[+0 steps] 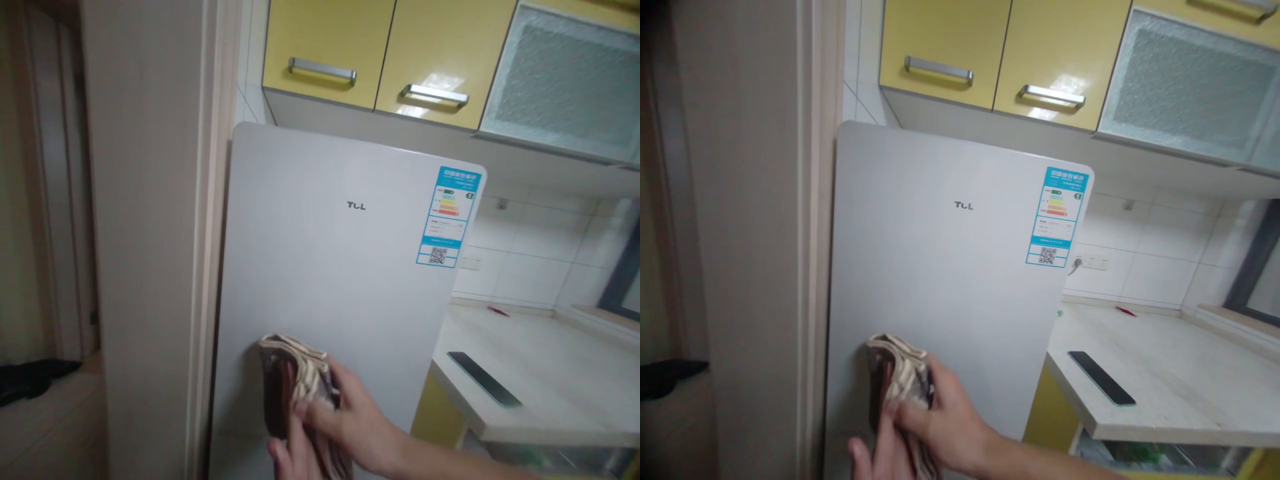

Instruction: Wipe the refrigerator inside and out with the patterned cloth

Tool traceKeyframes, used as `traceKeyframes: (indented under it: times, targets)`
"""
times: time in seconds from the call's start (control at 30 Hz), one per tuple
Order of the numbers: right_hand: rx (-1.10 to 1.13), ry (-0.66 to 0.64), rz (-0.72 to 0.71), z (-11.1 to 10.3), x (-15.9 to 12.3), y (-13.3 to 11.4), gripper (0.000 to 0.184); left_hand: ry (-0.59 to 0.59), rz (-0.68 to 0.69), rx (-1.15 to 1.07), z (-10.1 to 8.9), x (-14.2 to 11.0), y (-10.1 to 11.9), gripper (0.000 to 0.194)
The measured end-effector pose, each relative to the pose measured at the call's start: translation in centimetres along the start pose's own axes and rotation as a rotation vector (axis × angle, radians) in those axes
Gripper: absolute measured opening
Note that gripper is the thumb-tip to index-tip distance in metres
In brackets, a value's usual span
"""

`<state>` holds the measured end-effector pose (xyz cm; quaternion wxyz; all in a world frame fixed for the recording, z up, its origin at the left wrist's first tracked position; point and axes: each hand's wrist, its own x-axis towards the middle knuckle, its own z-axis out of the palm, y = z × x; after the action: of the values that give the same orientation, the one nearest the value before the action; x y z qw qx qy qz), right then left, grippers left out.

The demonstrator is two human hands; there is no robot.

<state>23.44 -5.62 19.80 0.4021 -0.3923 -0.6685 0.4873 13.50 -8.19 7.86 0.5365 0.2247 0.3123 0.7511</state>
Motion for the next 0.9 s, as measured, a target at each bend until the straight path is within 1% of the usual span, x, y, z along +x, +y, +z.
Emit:
traceKeyframes:
  times: [0.07, 0.1, 0.13, 0.17, 0.23, 0.27, 0.3, 0.33, 0.37, 0.4, 0.43, 0.47, 0.5, 0.57, 0.6, 0.63, 0.67, 0.73, 0.77, 0.8, 0.83, 0.87, 0.9]
  targets:
    - [0.036, 0.304, 0.060, -2.5, -1.1, -1.6, 0.066, 0.004, 0.062, 0.034, -1.3, 2.0, 1.3, 0.107]
    - [0.018, 0.466, 0.041, -4.2, -1.8, -2.9, 0.063, 0.037, 0.109, 0.071, -2.5, 3.4, 1.9, 0.107]
    - [-0.038, 0.608, -0.028, -6.0, -2.7, -4.3, 0.058, 0.095, 0.168, 0.128, -4.0, 4.8, 2.3, 0.105]
    - [-0.139, 0.733, -0.161, -7.8, -3.4, -5.9, 0.051, 0.174, 0.233, 0.205, -5.7, 6.4, 2.5, 0.102]
    - [-0.437, 0.941, -0.536, -11.2, -4.3, -8.4, 0.035, 0.329, 0.350, 0.404, -9.1, 9.5, 2.2, 0.100]
    - [-0.607, 0.984, -0.732, -12.6, -4.1, -9.2, 0.030, 0.366, 0.392, 0.517, -10.6, 10.9, 1.7, 0.101]
    - [-0.783, 0.966, -0.897, -13.9, -3.4, -9.5, 0.029, 0.376, 0.419, 0.627, -12.0, 12.2, 0.9, 0.103]
    - [-0.959, 0.899, -1.009, -14.9, -2.3, -9.4, 0.032, 0.366, 0.431, 0.727, -13.1, 13.4, 0.0, 0.104]
    - [-1.124, 0.804, -1.069, -15.7, -0.9, -9.0, 0.037, 0.356, 0.438, 0.803, -14.0, 14.4, -1.0, 0.104]
    - [-1.270, 0.708, -1.089, -16.2, 0.8, -8.4, 0.042, 0.353, 0.444, 0.856, -14.8, 15.4, -1.9, 0.105]
    - [-1.392, 0.641, -1.082, -16.5, 2.5, -7.6, 0.047, 0.355, 0.456, 0.889, -15.5, 16.2, -2.8, 0.105]
    - [-1.481, 0.627, -1.064, -16.5, 4.2, -6.7, 0.052, 0.359, 0.475, 0.911, -16.2, 17.0, -3.5, 0.107]
    - [-1.528, 0.664, -1.047, -16.2, 5.7, -5.7, 0.056, 0.362, 0.501, 0.924, -16.7, 17.6, -4.0, 0.108]
    - [-1.539, 0.767, -1.033, -14.3, 7.9, -3.3, 0.064, 0.358, 0.528, 0.934, -17.7, 18.5, -4.6, 0.111]
    - [-1.539, 0.778, -1.039, -12.8, 8.6, -1.7, 0.066, 0.344, 0.514, 0.929, -18.0, 18.7, -4.6, 0.112]
    - [-1.552, 0.743, -1.063, -11.1, 9.1, 0.2, 0.067, 0.332, 0.485, 0.917, -18.3, 18.8, -4.5, 0.112]
    - [-1.593, 0.638, -1.121, -9.3, 9.4, 2.3, 0.065, 0.312, 0.441, 0.908, -18.6, 18.7, -4.3, 0.112]
    - [-1.695, 0.306, -1.315, -5.9, 9.7, 6.6, 0.049, 0.281, 0.341, 0.905, -19.2, 18.4, -3.9, 0.110]
    - [-1.720, 0.138, -1.424, -4.7, 9.9, 8.2, 0.039, 0.275, 0.291, 0.912, -19.6, 18.3, -3.9, 0.109]
    - [-1.729, -0.013, -1.517, -3.8, 10.2, 9.3, 0.032, 0.279, 0.243, 0.924, -20.1, 18.1, -4.0, 0.107]
    - [-1.731, -0.136, -1.583, -3.4, 10.6, 9.4, 0.029, 0.284, 0.194, 0.936, -20.8, 18.0, -4.2, 0.105]
    - [-1.732, -0.218, -1.615, -3.5, 11.1, 8.4, 0.030, 0.283, 0.149, 0.946, -21.7, 18.0, -4.6, 0.103]
    - [-1.735, -0.253, -1.611, -3.9, 11.7, 6.5, 0.033, 0.287, 0.117, 0.960, -22.7, 17.9, -5.1, 0.101]
